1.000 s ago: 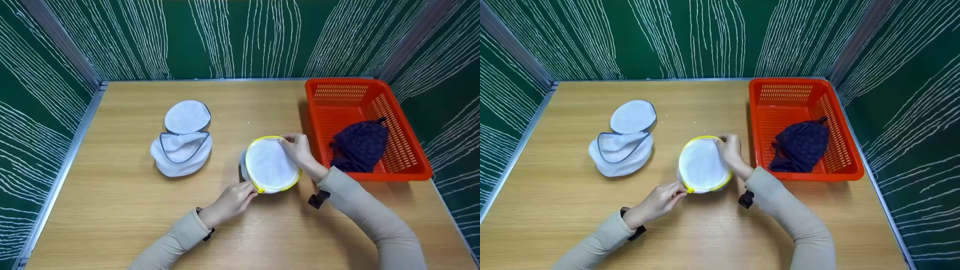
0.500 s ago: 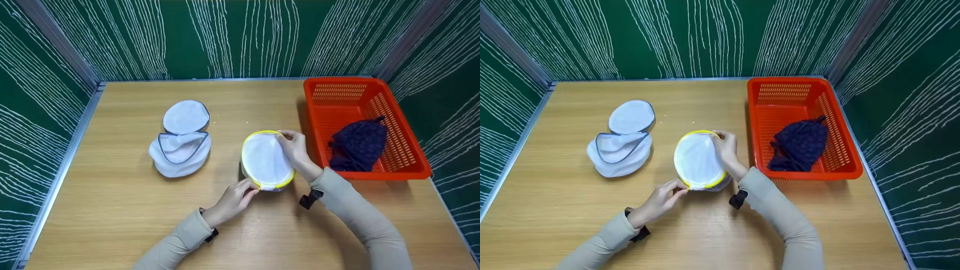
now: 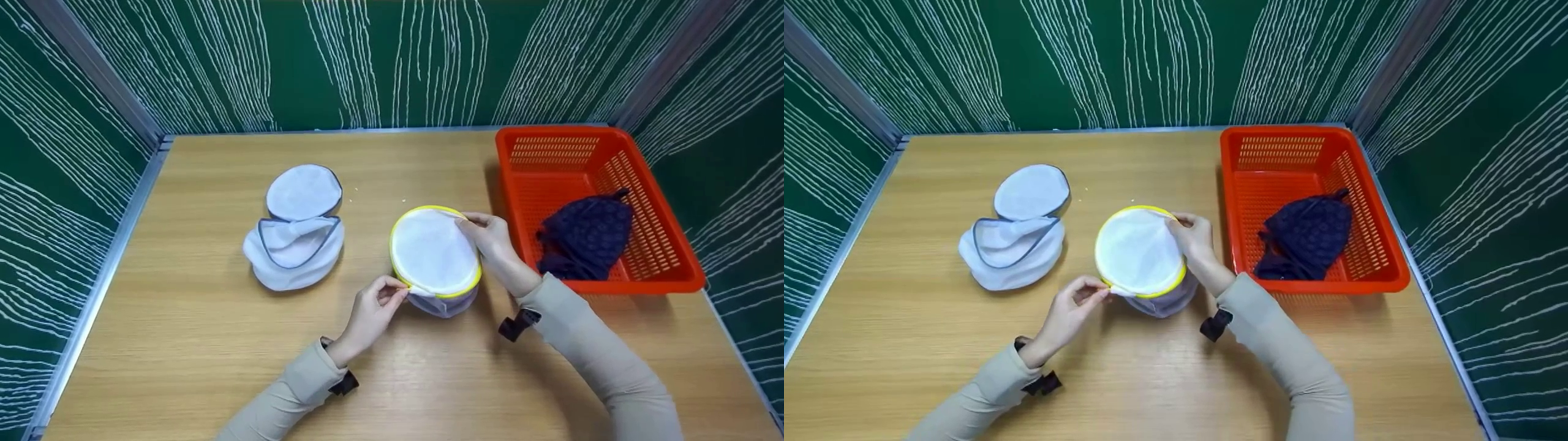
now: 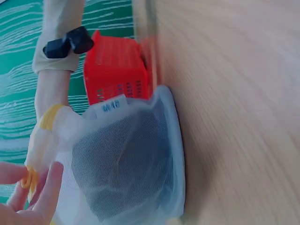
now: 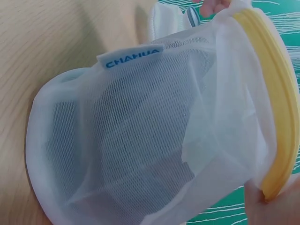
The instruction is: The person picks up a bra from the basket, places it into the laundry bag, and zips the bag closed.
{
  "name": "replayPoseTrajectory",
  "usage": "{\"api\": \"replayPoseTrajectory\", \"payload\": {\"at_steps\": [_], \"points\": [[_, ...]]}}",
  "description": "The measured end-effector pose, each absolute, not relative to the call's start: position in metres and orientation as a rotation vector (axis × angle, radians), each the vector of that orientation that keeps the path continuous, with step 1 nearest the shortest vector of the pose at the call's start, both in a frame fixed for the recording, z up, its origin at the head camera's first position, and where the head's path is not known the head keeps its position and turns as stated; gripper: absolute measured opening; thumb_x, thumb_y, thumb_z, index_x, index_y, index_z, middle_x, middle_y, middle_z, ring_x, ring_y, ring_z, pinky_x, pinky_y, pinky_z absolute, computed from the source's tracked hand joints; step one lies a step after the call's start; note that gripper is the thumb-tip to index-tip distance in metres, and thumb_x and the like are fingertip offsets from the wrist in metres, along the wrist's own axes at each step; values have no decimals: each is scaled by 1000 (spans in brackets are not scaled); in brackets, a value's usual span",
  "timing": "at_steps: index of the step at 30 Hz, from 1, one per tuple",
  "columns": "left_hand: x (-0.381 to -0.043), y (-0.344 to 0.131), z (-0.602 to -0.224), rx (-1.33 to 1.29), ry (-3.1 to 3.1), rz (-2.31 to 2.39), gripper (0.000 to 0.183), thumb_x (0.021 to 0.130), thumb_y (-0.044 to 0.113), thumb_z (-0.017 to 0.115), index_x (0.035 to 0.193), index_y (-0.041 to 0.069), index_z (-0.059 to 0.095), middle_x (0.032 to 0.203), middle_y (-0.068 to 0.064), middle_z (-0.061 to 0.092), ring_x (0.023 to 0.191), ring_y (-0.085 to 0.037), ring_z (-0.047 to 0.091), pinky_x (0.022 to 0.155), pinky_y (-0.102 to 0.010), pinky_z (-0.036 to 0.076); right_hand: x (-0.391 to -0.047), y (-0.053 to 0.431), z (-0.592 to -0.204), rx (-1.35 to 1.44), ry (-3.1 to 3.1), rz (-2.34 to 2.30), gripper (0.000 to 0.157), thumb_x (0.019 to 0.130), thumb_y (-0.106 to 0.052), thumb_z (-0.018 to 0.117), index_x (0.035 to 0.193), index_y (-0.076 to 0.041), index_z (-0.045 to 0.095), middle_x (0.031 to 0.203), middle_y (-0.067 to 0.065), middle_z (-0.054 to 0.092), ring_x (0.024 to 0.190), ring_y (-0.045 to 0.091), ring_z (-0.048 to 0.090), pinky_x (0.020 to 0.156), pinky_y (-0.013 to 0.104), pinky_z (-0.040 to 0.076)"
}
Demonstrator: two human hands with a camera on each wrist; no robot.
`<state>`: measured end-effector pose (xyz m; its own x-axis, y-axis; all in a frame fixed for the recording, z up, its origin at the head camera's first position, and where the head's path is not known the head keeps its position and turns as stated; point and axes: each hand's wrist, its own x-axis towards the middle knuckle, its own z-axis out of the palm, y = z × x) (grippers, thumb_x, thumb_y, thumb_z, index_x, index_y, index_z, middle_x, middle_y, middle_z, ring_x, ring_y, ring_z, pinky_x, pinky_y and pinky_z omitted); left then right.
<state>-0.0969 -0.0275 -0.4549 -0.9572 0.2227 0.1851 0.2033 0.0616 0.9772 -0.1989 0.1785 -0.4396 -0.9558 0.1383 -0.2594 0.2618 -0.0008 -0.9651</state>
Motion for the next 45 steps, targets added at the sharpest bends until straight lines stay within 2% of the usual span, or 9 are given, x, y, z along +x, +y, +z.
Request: {"api": "replayPoseTrajectory", "payload": {"at_steps": [5,9,17,19,26,29,32,39,45], "points": [[-102,-28,-455,233,1984,2298,14,82,-10,52,93,-18,48,88,-17,57,77,-10,60,75,-33,51,-196,182,-435,429,2039,-2208,37,83,-6,57,114,14,50,74,-4,60,66,6,58,62,17,50],[-111,-27,-472,143,1815,2435,17,82,-10,53,96,-16,46,87,-14,57,77,-16,62,74,-33,52,-196,185,-430,454,1971,-2202,40,83,-9,58,116,12,48,73,-4,61,64,6,57,61,17,49],[-161,-28,-568,87,1542,2645,39,78,10,66,107,-2,44,94,-19,57,82,-31,61,77,-40,50,-202,194,-438,445,1859,-2256,43,79,-17,65,114,4,53,78,-3,61,66,6,56,64,18,49],[-167,-30,-567,82,1535,2661,38,77,7,66,107,-2,44,93,-18,57,80,-30,62,75,-39,51,-202,196,-435,444,1837,-2262,44,78,-18,67,114,4,53,82,-1,61,68,7,57,68,19,49],[-149,-29,-448,-142,1598,2619,28,79,-8,56,104,-9,42,87,-12,53,71,-17,59,74,-34,51,-201,192,-408,501,1839,-2197,46,82,-13,61,121,5,45,91,2,60,76,9,59,77,21,49],[-158,-27,-435,-243,1558,2628,26,80,-10,53,104,-9,42,86,-10,52,69,-14,57,72,-32,51,-205,192,-403,500,1808,-2219,42,83,-10,59,120,5,45,86,1,61,73,10,58,74,21,50],[-168,-26,-430,-296,1528,2656,25,80,-10,53,103,-9,44,84,-9,51,68,-14,56,70,-30,51,-210,192,-400,485,1781,-2238,40,83,-8,58,119,3,46,84,1,61,72,11,58,72,21,50],[-197,-21,-432,-347,1514,2724,24,79,-10,53,103,-11,47,82,-8,49,65,-12,53,66,-29,47,-226,193,-398,473,1788,-2231,43,83,-9,59,123,0,46,100,6,57,83,14,57,77,24,49],[-245,-20,-473,-299,1548,2765,30,74,-3,64,102,-6,57,88,-9,57,69,-13,55,65,-28,49,-240,192,-394,503,1754,-2267,44,82,-7,60,123,0,47,104,8,56,82,16,58,79,27,49]]}}
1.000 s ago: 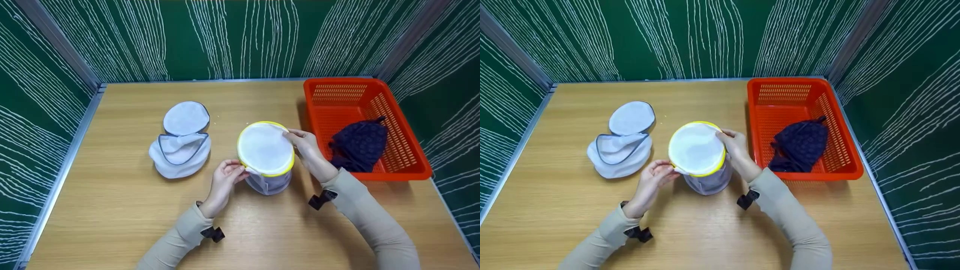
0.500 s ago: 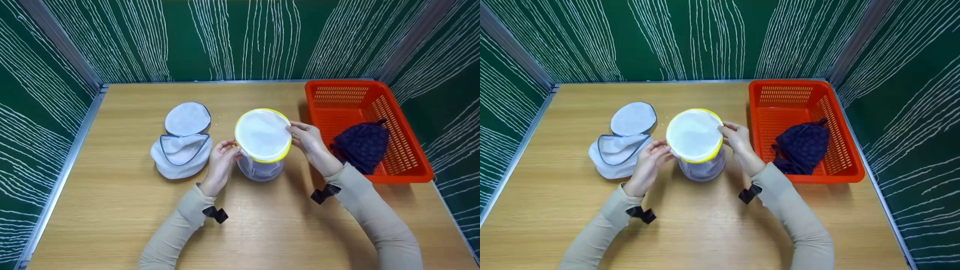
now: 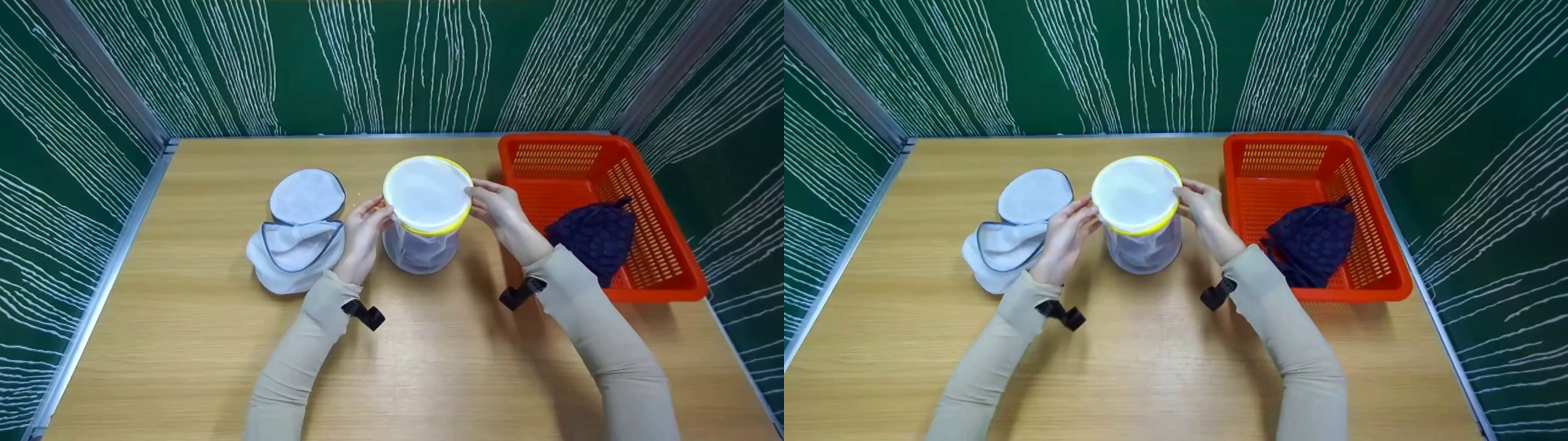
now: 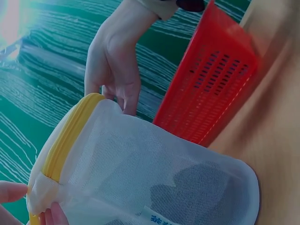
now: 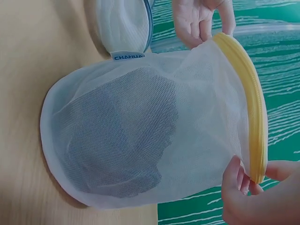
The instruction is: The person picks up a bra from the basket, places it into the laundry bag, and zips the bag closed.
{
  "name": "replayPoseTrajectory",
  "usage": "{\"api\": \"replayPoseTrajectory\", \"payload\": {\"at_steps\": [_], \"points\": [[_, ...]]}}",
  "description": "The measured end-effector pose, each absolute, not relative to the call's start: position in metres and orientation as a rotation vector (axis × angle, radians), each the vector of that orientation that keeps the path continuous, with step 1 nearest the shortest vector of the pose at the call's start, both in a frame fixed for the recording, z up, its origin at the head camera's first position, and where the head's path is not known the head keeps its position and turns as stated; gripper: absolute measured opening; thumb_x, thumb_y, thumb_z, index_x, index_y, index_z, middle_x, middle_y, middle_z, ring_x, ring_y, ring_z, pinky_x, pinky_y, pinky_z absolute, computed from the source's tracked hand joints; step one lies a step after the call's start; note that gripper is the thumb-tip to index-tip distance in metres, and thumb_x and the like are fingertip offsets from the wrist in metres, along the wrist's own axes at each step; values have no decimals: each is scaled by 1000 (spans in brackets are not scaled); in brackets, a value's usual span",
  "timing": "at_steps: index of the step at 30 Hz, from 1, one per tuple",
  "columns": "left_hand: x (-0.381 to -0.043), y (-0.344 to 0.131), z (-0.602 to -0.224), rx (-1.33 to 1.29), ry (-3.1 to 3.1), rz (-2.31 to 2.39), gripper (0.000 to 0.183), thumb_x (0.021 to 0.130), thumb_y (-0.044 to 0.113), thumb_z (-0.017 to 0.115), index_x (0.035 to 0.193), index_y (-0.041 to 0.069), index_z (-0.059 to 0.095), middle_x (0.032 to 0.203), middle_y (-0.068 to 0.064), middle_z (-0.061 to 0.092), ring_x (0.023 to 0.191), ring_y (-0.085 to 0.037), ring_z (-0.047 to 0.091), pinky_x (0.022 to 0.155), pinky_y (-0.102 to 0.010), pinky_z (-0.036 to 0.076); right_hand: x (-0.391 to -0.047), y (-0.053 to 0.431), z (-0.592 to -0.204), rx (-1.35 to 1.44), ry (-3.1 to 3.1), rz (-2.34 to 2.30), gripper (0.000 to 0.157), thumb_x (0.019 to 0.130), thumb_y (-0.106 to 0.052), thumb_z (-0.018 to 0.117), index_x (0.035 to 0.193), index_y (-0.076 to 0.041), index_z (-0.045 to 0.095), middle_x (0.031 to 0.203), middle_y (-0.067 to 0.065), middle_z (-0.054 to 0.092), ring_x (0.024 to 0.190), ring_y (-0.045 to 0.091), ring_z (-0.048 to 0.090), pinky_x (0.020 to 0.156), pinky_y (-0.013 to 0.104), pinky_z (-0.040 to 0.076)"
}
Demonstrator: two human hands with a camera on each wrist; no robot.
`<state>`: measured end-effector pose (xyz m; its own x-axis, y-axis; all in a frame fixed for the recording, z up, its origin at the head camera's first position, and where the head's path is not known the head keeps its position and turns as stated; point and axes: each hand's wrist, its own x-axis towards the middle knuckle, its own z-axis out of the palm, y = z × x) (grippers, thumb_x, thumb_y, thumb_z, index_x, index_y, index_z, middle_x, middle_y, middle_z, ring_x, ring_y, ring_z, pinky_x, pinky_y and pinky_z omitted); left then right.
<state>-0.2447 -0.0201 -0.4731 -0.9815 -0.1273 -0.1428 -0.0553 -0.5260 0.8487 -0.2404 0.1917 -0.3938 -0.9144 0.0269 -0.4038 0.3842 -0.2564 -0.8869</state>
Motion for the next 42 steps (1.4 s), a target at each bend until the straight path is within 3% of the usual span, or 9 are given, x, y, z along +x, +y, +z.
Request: {"api": "replayPoseTrajectory", "payload": {"at_steps": [3,6,13,19,29,38,42], "points": [[-240,-18,-444,383,-1566,-2656,33,76,-7,60,108,-9,55,87,-9,56,69,-12,53,70,-30,49,-248,191,-393,529,1745,-2258,44,83,-8,59,125,-2,46,111,10,54,85,17,57,83,28,48],[-244,-18,-430,411,-1588,-2635,35,76,-7,60,110,-10,54,82,-5,54,65,-9,52,66,-25,48,-255,189,-391,544,1732,-2259,45,84,-8,58,126,-3,45,119,12,50,90,18,56,85,29,46],[-259,-23,-404,503,-1673,-2599,39,77,-8,58,116,-7,52,95,-8,54,74,-11,53,67,-21,47,-271,185,-382,537,1725,-2273,46,85,-4,56,129,-4,43,125,13,47,103,20,53,85,27,46],[-278,-26,-397,499,-1739,-2580,43,77,-7,58,119,-3,51,108,-10,54,83,-13,52,70,-21,47,-287,182,-374,553,1674,-2308,49,84,0,55,130,-4,41,128,13,45,107,22,51,87,29,45],[-306,-24,-393,463,-1785,-2570,46,77,-9,55,122,2,51,117,-9,51,85,-14,52,86,-31,45,-313,179,-371,556,1651,-2391,52,81,8,54,130,-4,42,127,14,46,92,20,57,85,29,46],[-327,-22,-394,434,-1899,-2439,42,81,-4,56,121,7,53,119,-4,51,99,-14,52,79,-18,46,-331,173,-372,584,1707,-2370,54,81,9,55,131,-9,43,128,9,46,105,20,53,84,25,46],[-333,-22,-398,413,-1899,-2403,41,81,-4,55,121,5,53,117,-7,53,99,-16,53,79,-18,46,-336,170,-376,578,1737,-2355,55,81,9,55,131,-10,43,129,7,46,107,18,52,84,24,46]]}}
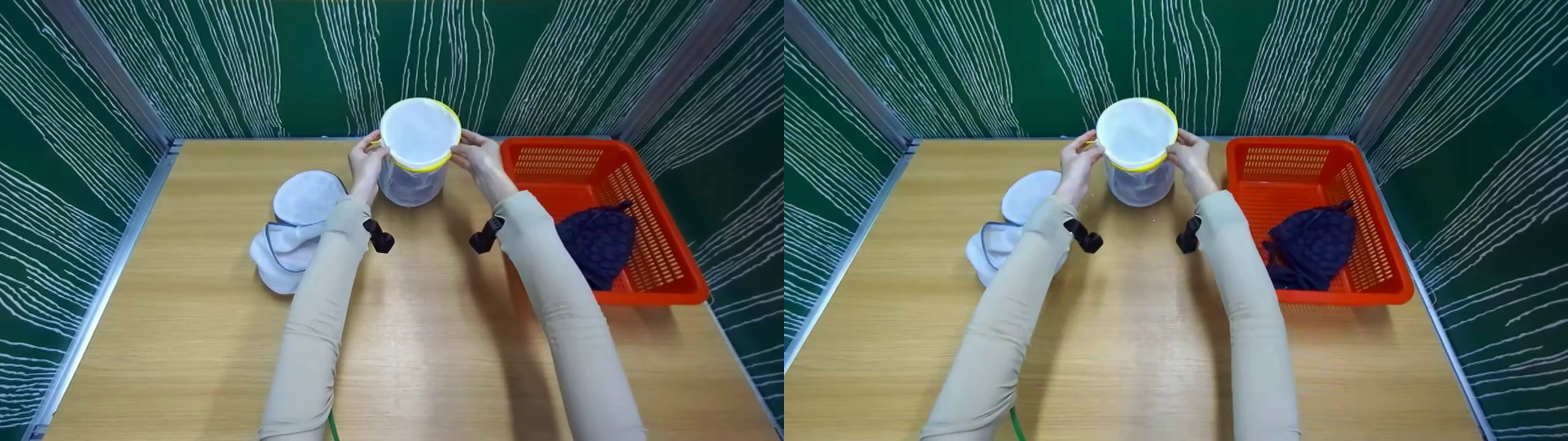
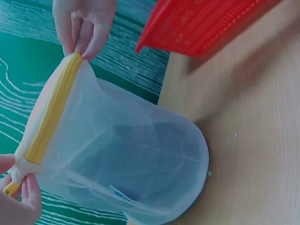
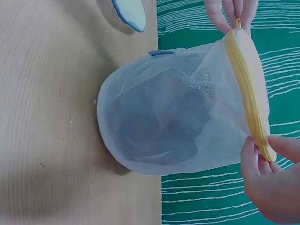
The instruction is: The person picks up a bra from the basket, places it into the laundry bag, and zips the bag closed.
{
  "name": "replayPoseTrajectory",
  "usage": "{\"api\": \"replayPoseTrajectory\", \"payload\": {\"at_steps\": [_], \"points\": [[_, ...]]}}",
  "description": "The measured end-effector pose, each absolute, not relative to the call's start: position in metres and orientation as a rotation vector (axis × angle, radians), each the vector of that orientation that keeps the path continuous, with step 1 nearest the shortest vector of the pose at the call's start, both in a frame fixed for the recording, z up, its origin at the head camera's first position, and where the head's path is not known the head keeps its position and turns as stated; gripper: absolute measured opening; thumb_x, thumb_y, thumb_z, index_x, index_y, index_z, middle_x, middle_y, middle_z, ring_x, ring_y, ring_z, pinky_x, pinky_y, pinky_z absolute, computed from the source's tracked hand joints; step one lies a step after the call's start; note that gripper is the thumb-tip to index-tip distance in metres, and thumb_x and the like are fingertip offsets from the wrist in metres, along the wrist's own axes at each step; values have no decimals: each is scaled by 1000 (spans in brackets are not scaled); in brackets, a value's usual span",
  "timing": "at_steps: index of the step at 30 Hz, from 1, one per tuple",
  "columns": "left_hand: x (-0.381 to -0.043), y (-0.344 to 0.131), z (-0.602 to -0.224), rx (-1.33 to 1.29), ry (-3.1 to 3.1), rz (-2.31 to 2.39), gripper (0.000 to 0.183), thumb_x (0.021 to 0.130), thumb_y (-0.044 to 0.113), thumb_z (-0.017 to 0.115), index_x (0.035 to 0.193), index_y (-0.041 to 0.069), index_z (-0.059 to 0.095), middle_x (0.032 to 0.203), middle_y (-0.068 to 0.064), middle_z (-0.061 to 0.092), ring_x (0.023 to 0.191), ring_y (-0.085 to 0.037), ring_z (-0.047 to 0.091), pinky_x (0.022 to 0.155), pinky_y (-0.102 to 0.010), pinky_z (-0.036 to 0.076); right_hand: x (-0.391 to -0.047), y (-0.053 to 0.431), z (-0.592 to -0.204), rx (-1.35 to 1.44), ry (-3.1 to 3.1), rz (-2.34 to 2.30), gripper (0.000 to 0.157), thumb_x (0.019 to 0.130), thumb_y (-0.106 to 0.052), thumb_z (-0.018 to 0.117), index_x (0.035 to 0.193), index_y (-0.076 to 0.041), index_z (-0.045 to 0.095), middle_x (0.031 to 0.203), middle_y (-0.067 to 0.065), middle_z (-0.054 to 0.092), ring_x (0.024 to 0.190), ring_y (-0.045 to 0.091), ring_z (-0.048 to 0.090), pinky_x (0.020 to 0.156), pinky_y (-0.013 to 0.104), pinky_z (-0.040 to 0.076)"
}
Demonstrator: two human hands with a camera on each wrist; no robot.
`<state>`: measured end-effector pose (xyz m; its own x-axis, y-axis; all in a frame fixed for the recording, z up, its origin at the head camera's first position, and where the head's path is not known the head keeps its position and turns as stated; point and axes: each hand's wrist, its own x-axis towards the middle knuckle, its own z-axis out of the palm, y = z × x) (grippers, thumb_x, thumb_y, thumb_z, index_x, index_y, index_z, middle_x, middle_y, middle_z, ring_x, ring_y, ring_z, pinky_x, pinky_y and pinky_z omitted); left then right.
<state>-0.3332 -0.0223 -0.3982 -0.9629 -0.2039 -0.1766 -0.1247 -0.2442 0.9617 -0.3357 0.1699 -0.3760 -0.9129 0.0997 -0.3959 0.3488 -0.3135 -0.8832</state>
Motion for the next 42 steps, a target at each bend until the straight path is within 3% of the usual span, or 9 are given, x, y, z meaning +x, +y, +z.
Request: {"api": "replayPoseTrajectory", "payload": {"at_steps": [9,15,21,34,39,42], "points": [[-339,-19,-406,396,-1872,-2371,37,82,-6,54,118,0,54,110,-14,56,94,-18,55,86,-27,45,-337,169,-385,535,1840,-2293,53,84,5,52,133,-11,39,134,5,41,113,16,48,93,26,41],[-339,-15,-412,401,-1919,-2290,33,81,-4,56,115,-2,56,106,-14,58,93,-18,55,82,-25,47,-342,170,-395,501,1948,-2258,50,85,5,50,133,-5,38,133,11,42,113,19,48,91,27,42],[-338,-13,-418,402,-1959,-2271,35,81,-3,57,116,-1,55,111,-14,57,100,-19,55,78,-18,47,-344,171,-403,507,2006,-2224,49,86,5,50,133,-3,37,132,12,42,113,20,48,93,29,40],[-332,-27,-415,462,-2080,-2268,40,84,7,58,123,8,51,128,-7,47,114,-17,46,87,-17,42,-337,169,-404,534,2034,-2182,41,89,-4,50,129,-4,43,126,13,46,110,23,50,88,26,44],[-322,-32,-406,552,-2054,-2319,33,85,4,53,118,3,54,122,-10,50,112,-17,46,89,-22,41,-326,163,-405,495,2212,-2124,36,90,-5,44,126,-3,45,123,15,48,100,23,52,85,27,46],[-314,-35,-400,566,-2035,-2349,30,85,2,51,114,1,56,113,-11,55,102,-18,51,86,-25,43,-318,156,-405,464,2331,-2077,35,90,-5,42,124,-3,46,122,13,49,100,22,51,85,28,46]]}}
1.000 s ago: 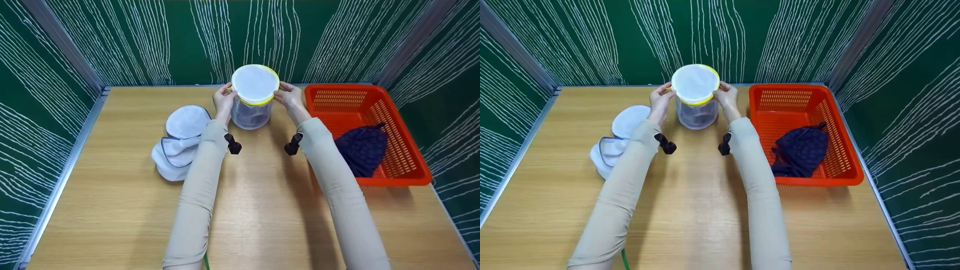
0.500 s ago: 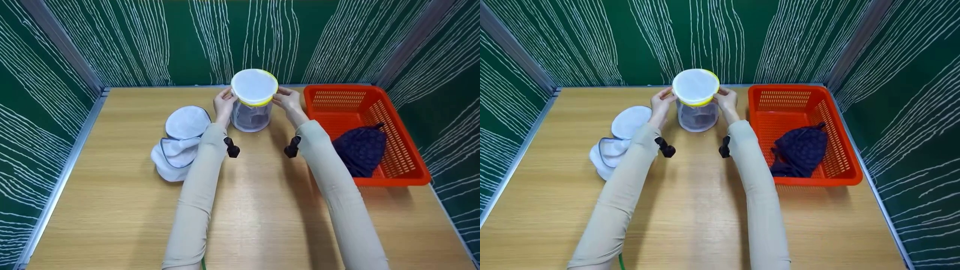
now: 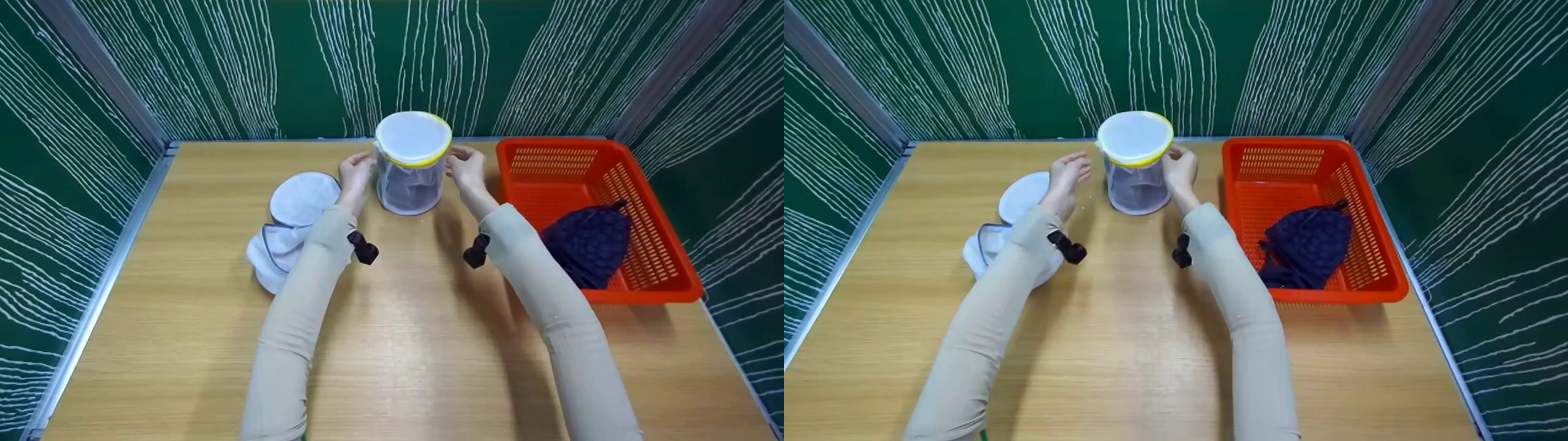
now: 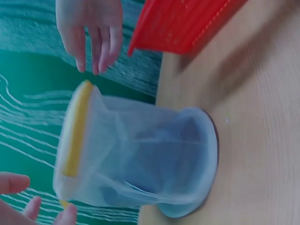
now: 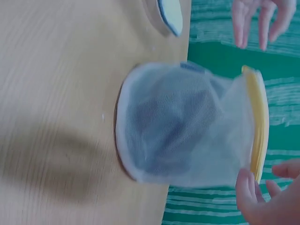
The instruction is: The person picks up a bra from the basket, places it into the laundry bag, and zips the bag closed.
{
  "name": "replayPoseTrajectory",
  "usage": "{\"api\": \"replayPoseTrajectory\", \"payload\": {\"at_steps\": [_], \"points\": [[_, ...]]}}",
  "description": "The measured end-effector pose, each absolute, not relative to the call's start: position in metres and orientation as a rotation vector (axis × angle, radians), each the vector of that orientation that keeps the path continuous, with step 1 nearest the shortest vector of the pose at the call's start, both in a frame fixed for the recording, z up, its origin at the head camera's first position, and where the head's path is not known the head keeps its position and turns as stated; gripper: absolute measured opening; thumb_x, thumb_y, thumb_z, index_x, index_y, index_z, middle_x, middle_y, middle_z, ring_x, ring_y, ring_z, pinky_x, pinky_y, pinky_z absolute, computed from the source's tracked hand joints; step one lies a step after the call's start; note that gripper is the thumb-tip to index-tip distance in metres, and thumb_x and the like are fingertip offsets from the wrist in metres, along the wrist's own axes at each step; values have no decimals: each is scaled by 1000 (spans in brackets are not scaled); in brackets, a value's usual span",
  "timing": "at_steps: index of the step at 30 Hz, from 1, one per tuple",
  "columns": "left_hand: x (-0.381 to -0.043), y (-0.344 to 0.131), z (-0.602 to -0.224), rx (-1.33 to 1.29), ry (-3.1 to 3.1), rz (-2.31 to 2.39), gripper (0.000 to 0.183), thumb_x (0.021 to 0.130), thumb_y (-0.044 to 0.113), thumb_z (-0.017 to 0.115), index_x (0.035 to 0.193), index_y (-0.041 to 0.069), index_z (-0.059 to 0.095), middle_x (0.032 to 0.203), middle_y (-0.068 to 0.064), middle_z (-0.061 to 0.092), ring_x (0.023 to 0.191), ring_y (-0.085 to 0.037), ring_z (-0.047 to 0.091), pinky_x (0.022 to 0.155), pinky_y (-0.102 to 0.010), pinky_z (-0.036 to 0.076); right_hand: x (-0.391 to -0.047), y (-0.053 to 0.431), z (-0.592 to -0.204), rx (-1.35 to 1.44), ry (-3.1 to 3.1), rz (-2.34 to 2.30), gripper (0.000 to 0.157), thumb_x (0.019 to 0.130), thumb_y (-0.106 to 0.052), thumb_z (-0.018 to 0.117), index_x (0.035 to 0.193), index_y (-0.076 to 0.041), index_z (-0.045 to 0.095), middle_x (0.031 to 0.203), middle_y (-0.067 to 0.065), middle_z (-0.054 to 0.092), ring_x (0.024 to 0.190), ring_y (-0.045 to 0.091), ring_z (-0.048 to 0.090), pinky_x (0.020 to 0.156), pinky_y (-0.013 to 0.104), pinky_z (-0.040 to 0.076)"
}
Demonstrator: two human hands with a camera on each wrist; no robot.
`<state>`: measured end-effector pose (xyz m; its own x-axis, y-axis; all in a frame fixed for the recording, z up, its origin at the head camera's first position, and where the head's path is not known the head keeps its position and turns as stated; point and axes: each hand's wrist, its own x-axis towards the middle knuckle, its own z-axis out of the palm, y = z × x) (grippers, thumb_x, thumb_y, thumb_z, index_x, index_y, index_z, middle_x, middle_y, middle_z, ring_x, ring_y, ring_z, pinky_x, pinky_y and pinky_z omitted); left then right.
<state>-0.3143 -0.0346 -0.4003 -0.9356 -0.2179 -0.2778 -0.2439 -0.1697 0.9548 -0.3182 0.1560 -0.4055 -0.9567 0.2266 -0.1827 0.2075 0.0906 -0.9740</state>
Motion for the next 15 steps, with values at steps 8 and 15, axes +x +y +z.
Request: {"api": "replayPoseTrajectory", "payload": {"at_steps": [8,15], "points": [[-289,-49,-384,-456,2067,2346,23,84,-1,49,106,-4,58,95,-13,55,82,-18,54,79,-27,48,-304,128,-405,-277,-2283,1935,32,82,3,42,110,4,57,105,18,57,80,19,52,66,25,48],[-265,-76,-365,-355,2160,2302,25,85,-2,50,110,-5,55,98,-10,54,91,-18,53,79,-22,46,-289,104,-408,-114,-2273,1948,26,82,6,46,105,8,58,102,25,59,78,22,56,64,23,49]]}}
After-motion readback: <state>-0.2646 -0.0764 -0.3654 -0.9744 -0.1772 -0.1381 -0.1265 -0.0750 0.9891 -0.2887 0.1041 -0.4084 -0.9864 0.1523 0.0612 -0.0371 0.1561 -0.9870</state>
